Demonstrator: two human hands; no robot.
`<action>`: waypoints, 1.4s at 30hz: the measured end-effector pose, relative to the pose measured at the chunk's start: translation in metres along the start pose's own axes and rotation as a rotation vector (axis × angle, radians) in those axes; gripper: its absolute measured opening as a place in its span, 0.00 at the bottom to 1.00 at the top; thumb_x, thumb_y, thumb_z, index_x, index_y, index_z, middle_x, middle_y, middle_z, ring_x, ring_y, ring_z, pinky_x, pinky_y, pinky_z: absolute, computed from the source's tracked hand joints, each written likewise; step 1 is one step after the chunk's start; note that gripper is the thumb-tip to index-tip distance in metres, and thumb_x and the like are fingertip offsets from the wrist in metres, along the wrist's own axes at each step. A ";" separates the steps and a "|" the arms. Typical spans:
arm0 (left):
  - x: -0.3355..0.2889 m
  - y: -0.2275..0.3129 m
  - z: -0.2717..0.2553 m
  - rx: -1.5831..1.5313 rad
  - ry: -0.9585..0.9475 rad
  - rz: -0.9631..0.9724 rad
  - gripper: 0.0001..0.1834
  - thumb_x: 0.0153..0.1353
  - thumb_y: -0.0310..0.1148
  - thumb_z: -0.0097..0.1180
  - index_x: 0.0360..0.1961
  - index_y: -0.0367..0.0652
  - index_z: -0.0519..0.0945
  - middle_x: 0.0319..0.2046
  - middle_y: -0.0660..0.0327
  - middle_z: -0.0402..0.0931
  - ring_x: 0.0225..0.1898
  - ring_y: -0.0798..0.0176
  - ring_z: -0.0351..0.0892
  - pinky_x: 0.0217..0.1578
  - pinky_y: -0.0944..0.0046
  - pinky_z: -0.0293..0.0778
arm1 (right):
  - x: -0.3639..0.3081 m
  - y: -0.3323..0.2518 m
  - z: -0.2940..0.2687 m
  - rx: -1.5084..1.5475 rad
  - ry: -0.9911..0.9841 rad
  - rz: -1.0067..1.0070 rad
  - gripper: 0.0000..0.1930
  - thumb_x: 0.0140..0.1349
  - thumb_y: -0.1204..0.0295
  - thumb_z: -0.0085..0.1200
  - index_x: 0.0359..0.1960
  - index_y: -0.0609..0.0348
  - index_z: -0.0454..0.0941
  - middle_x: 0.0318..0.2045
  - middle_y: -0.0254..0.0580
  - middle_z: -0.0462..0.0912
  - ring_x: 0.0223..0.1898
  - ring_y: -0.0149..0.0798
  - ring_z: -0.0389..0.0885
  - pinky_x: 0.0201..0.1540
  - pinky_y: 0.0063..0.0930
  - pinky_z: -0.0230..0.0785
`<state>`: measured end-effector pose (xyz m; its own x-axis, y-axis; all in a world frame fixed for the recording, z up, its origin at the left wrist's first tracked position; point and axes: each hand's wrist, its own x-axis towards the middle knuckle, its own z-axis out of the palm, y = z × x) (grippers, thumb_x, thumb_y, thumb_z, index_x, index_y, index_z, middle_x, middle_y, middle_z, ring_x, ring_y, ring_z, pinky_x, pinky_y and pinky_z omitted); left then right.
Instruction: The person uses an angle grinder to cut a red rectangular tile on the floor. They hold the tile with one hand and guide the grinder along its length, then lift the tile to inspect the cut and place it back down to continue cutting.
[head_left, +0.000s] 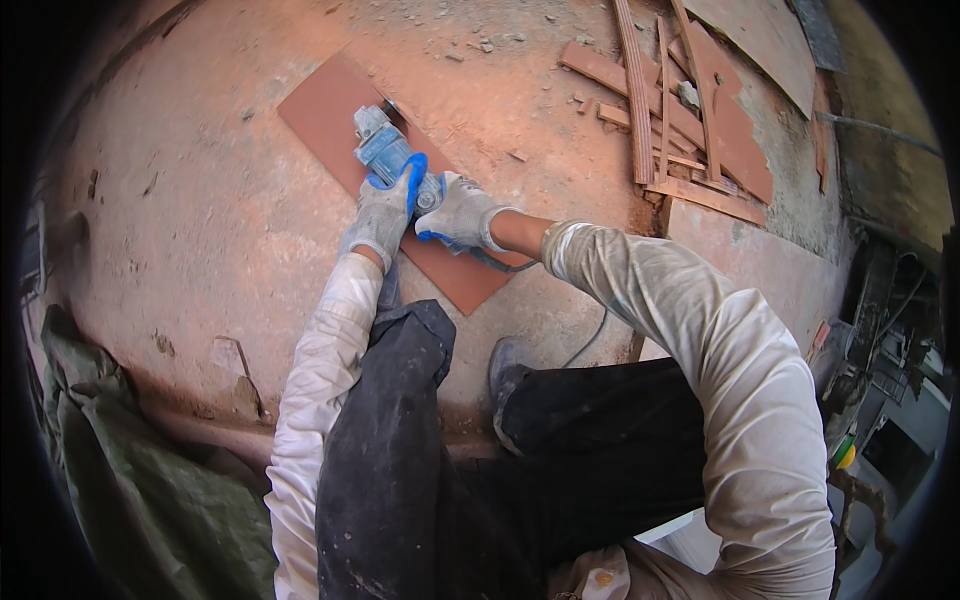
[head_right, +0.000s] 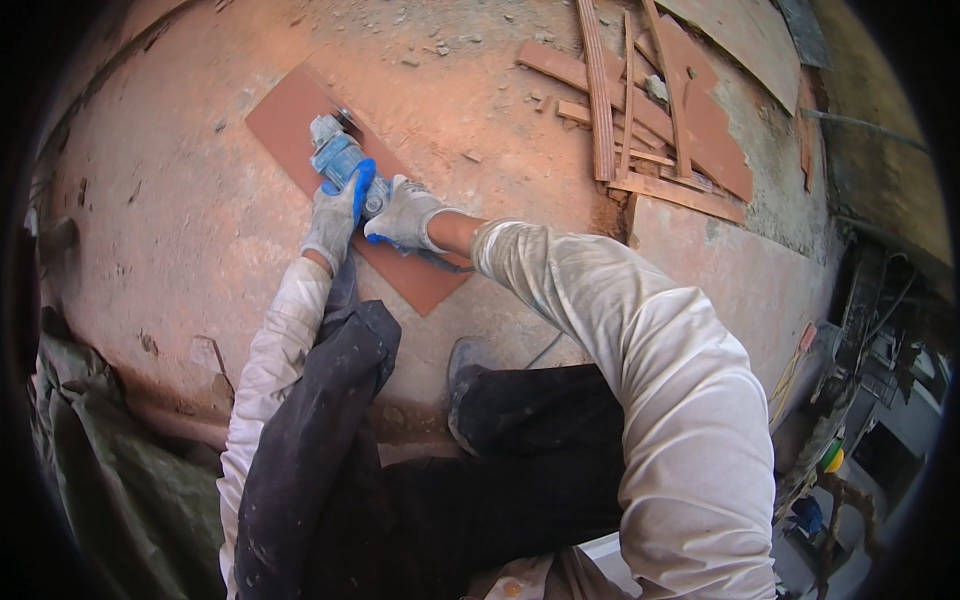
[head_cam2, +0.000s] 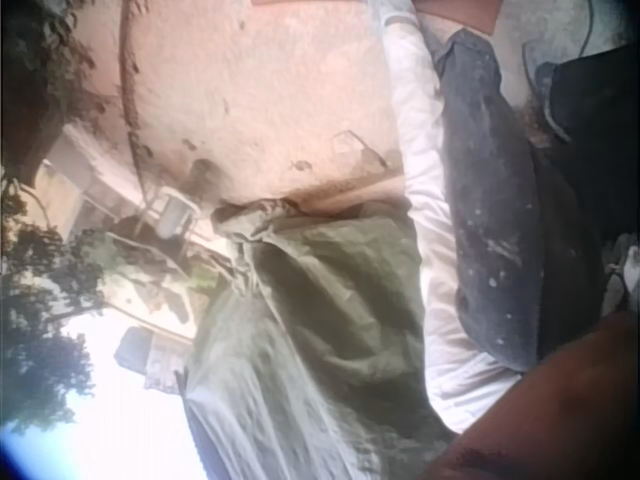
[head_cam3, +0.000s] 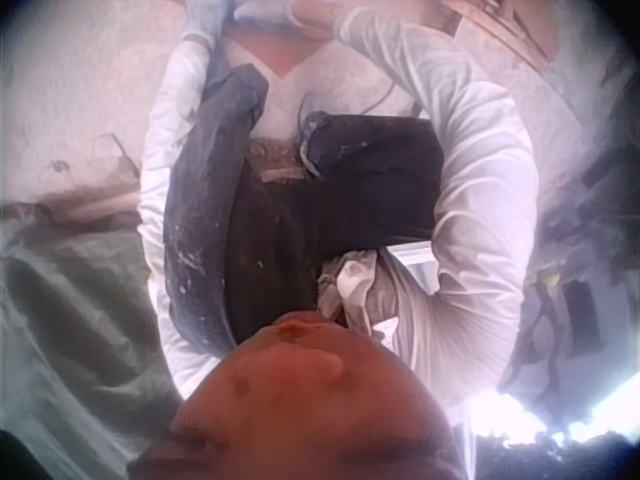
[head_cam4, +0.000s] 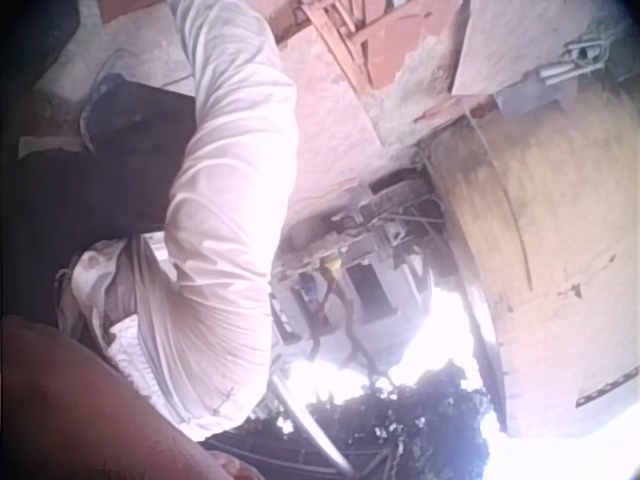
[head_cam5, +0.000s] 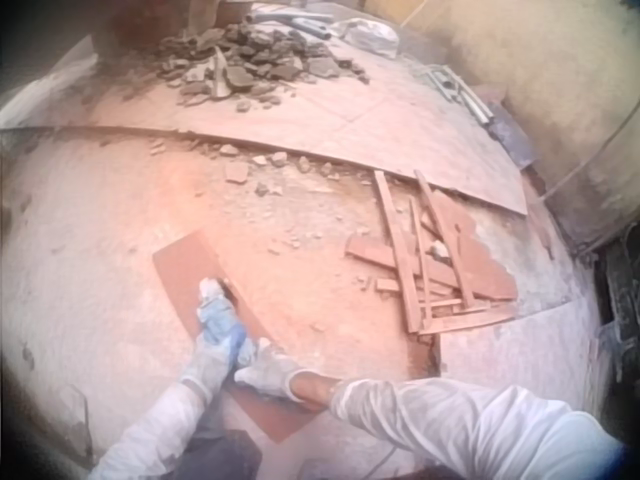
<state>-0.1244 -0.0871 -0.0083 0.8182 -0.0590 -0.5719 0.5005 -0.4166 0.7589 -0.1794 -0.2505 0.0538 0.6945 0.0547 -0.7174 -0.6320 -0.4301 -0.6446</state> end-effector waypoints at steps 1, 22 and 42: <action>0.000 0.001 0.000 0.009 -0.003 -0.012 0.42 0.65 0.59 0.77 0.58 0.24 0.86 0.52 0.46 0.90 0.52 0.55 0.91 0.54 0.56 0.85 | 0.000 0.000 0.000 0.002 -0.006 0.013 0.35 0.52 0.59 0.74 0.54 0.76 0.76 0.38 0.61 0.90 0.35 0.49 0.94 0.34 0.41 0.85; -0.013 0.009 -0.002 0.030 -0.085 -0.011 0.50 0.63 0.66 0.75 0.62 0.23 0.84 0.55 0.42 0.89 0.54 0.51 0.91 0.57 0.55 0.84 | -0.002 0.010 -0.001 -0.042 -0.030 0.015 0.37 0.52 0.58 0.75 0.54 0.77 0.75 0.36 0.61 0.90 0.34 0.48 0.94 0.34 0.40 0.85; -0.053 0.046 -0.007 0.249 -0.153 -0.100 0.66 0.58 0.86 0.58 0.76 0.33 0.75 0.71 0.35 0.77 0.74 0.35 0.76 0.75 0.50 0.67 | -0.020 0.013 -0.002 0.002 -0.018 -0.010 0.34 0.55 0.60 0.74 0.53 0.76 0.74 0.31 0.56 0.89 0.29 0.45 0.92 0.29 0.39 0.83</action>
<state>-0.1430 -0.0965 0.0590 0.7063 -0.1346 -0.6950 0.4764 -0.6357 0.6074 -0.2010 -0.2587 0.0601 0.6947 0.0756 -0.7153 -0.6253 -0.4279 -0.6526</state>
